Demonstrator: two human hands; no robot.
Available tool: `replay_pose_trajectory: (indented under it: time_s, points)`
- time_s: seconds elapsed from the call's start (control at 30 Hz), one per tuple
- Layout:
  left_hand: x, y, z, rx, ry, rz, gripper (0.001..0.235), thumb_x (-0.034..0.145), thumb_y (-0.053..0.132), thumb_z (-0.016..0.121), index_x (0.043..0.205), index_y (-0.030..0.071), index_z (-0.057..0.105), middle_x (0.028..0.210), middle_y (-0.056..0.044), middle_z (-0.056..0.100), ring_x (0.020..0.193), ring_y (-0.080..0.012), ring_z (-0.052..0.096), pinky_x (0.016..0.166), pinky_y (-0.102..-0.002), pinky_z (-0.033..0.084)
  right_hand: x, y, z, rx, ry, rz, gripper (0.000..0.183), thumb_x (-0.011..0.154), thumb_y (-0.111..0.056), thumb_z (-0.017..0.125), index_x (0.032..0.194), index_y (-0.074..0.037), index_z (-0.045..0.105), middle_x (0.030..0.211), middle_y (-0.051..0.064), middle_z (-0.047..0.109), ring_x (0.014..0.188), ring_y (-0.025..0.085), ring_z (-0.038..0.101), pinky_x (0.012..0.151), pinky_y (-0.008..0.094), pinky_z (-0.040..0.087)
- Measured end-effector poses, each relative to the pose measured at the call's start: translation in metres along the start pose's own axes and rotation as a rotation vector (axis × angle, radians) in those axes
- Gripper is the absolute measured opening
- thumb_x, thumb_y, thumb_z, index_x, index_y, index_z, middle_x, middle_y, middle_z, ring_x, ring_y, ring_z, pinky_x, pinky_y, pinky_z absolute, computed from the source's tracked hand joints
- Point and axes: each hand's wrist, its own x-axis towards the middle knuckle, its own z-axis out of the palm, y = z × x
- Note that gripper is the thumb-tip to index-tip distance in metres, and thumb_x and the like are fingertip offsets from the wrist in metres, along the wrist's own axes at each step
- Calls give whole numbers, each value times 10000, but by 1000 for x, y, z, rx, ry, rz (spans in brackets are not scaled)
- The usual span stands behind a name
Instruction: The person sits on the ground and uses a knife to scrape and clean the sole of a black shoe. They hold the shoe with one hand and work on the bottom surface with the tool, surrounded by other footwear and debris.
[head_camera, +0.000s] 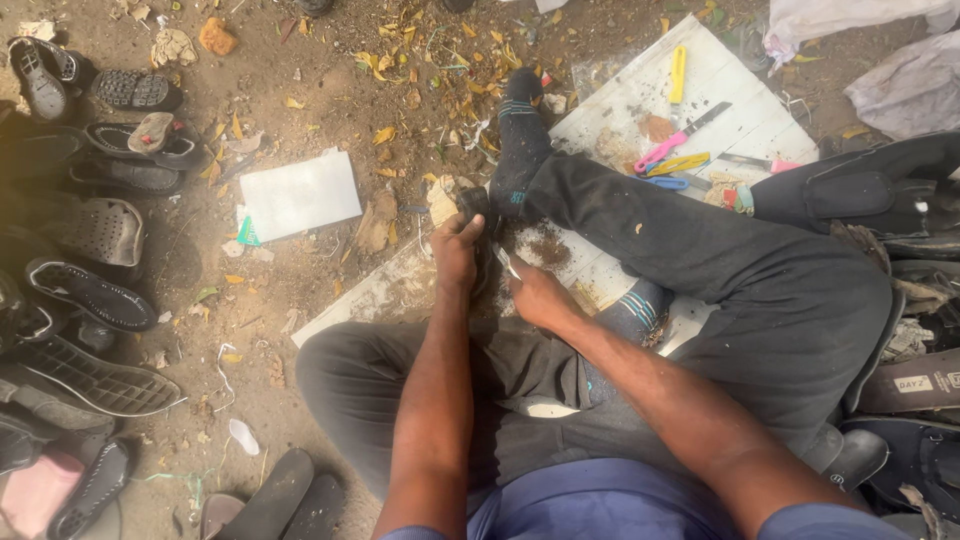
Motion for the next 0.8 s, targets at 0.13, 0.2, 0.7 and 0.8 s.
replay_pose_trajectory:
  time_s: [0.13, 0.2, 0.7, 0.8]
  points:
    - [9, 4, -4, -210, -4, -18, 152, 943, 31, 660, 1058, -55, 712, 910, -83, 742, 794, -157, 668, 781, -291, 526, -43, -3, 3, -117, -105, 80, 501, 1034, -255, 510, 1516, -157, 414, 889, 226, 738, 781, 387, 715, 735, 516, 557]
    - [7, 2, -7, -306, -21, -11, 150, 953, 36, 646, 1068, -46, 698, 929, -84, 745, 813, -165, 683, 800, -299, 543, -39, 2, 10, -68, -58, 50, 444, 1041, -261, 520, 1460, -118, 497, 886, 228, 746, 776, 366, 722, 751, 510, 548]
    - [11, -8, 68, 155, 342, 255, 154, 1040, 134, 643, 1025, -19, 659, 899, -108, 685, 756, -158, 609, 667, -334, 522, 20, 61, -26, -135, -16, -117, 481, 999, -298, 545, 1456, -150, 534, 1257, 242, 674, 1177, 421, 636, 1001, 493, 497]
    - [12, -4, 39, -62, 201, 139, 147, 1024, 148, 618, 1030, 5, 652, 915, -103, 712, 757, -160, 653, 686, -327, 563, 0, 65, -11, -50, -70, -157, 467, 1011, -290, 547, 1440, -105, 554, 1269, 242, 676, 1190, 395, 653, 1035, 468, 496]
